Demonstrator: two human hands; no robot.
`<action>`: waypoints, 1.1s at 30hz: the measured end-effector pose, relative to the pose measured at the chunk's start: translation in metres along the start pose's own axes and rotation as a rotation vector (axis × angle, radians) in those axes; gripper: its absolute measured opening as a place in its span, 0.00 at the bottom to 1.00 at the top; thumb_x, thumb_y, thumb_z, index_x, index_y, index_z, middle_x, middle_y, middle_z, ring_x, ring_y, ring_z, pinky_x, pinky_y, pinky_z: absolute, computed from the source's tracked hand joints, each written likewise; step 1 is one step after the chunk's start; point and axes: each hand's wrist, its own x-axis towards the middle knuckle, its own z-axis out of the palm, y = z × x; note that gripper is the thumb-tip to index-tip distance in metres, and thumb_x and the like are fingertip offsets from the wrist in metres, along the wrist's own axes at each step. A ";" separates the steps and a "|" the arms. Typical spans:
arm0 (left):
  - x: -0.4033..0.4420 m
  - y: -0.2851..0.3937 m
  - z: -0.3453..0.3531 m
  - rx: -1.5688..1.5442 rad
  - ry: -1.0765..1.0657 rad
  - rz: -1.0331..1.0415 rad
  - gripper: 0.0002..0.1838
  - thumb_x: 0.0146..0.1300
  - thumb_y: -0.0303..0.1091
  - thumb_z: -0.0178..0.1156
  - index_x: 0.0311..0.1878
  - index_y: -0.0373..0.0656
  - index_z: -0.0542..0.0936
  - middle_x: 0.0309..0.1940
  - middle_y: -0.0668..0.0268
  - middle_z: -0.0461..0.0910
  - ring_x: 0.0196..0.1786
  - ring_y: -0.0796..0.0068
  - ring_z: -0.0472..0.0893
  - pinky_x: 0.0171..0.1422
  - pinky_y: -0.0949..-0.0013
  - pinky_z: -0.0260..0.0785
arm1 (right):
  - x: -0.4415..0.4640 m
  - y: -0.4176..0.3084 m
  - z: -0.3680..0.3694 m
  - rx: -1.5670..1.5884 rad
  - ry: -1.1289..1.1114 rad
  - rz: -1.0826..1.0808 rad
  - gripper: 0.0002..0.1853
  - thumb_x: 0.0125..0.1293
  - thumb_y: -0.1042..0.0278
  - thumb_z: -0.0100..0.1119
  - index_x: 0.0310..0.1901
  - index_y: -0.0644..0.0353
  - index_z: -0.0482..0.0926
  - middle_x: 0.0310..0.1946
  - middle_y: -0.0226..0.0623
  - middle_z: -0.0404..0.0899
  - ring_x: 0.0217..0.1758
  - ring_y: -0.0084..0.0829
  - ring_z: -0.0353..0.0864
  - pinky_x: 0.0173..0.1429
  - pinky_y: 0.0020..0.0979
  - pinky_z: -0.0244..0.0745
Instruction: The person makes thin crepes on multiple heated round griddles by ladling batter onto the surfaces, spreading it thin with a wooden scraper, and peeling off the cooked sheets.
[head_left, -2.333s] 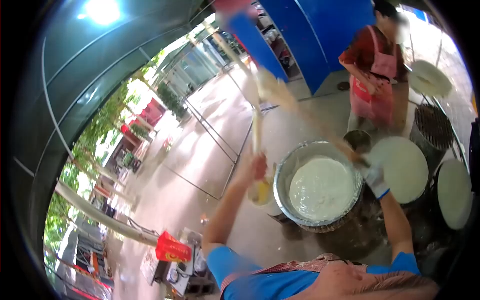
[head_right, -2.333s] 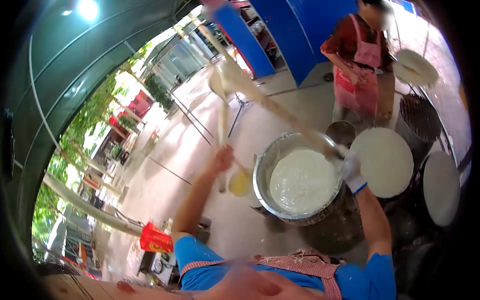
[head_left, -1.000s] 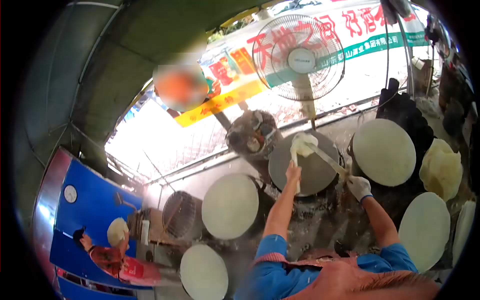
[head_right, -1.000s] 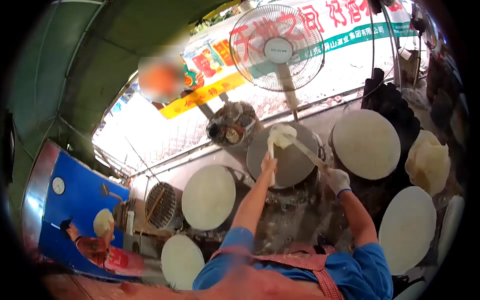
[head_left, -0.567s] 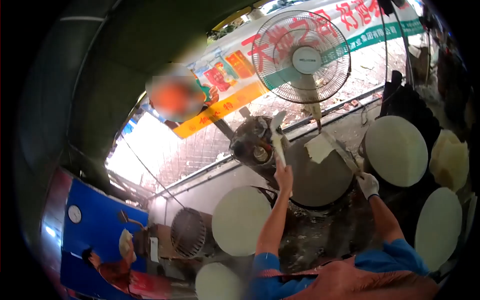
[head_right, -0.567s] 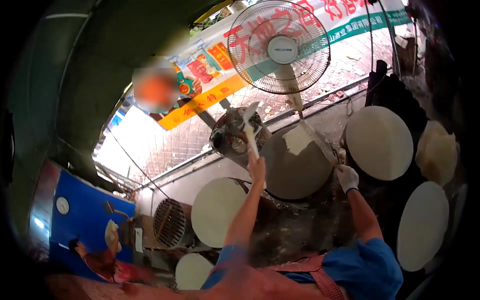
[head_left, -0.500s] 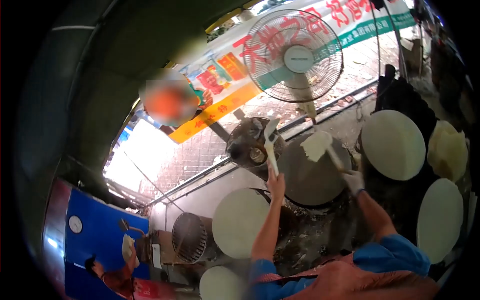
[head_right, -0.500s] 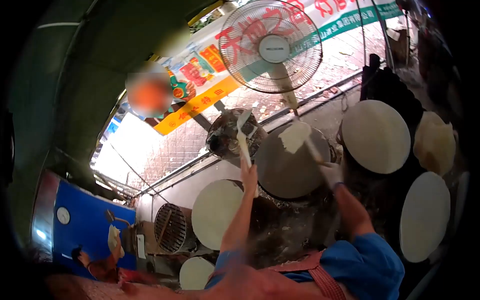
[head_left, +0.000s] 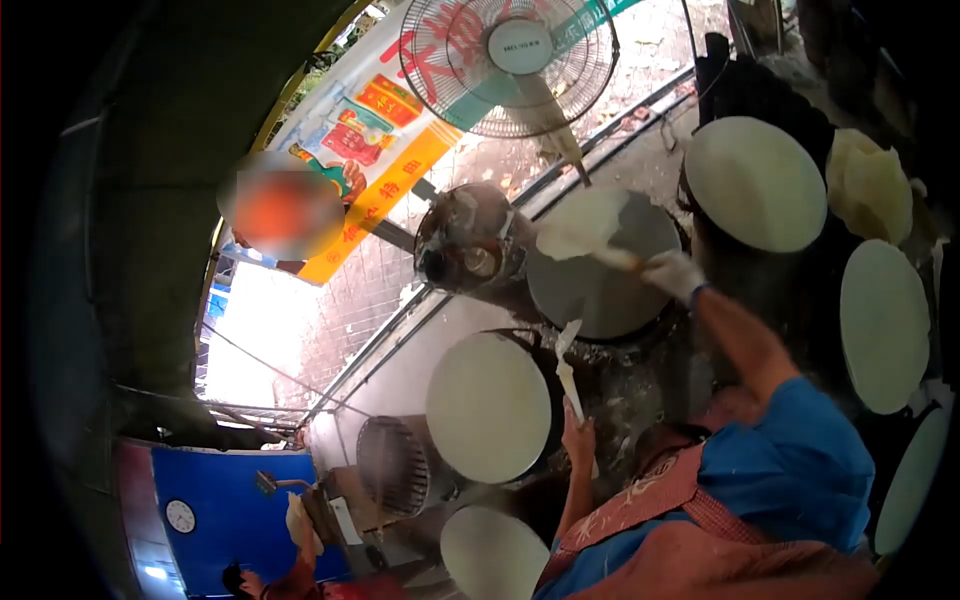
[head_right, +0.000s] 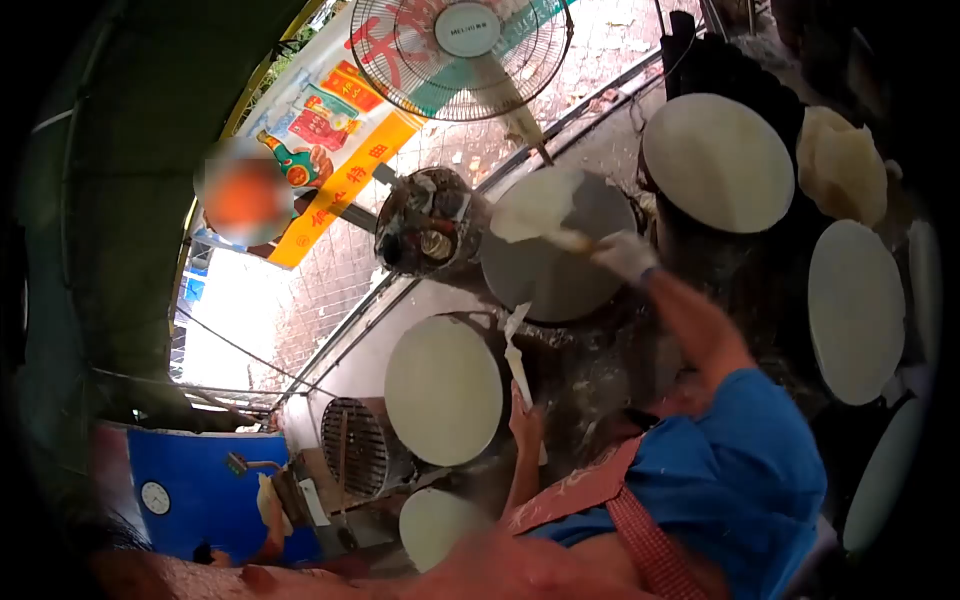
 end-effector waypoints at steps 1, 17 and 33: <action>-0.002 0.007 -0.007 -0.040 -0.025 -0.044 0.39 0.59 0.24 0.60 0.73 0.48 0.56 0.69 0.57 0.63 0.64 0.53 0.70 0.59 0.65 0.66 | -0.003 -0.005 -0.030 0.141 -0.042 0.076 0.17 0.53 0.64 0.66 0.42 0.66 0.83 0.37 0.42 0.85 0.43 0.29 0.83 0.49 0.27 0.76; -0.014 0.037 0.028 0.099 0.087 -0.321 0.38 0.55 0.26 0.54 0.72 0.45 0.57 0.68 0.56 0.65 0.63 0.55 0.72 0.62 0.66 0.65 | 0.076 0.120 0.035 0.732 -0.278 0.092 0.17 0.49 0.71 0.73 0.42 0.66 0.84 0.37 0.35 0.85 0.37 0.24 0.80 0.45 0.26 0.75; -0.077 -0.025 0.065 -0.145 0.181 -0.614 0.36 0.60 0.30 0.53 0.73 0.52 0.58 0.65 0.58 0.68 0.63 0.62 0.73 0.61 0.69 0.64 | 0.136 0.110 -0.052 0.428 -0.772 0.152 0.15 0.49 0.64 0.72 0.36 0.65 0.84 0.31 0.33 0.82 0.34 0.25 0.78 0.37 0.30 0.74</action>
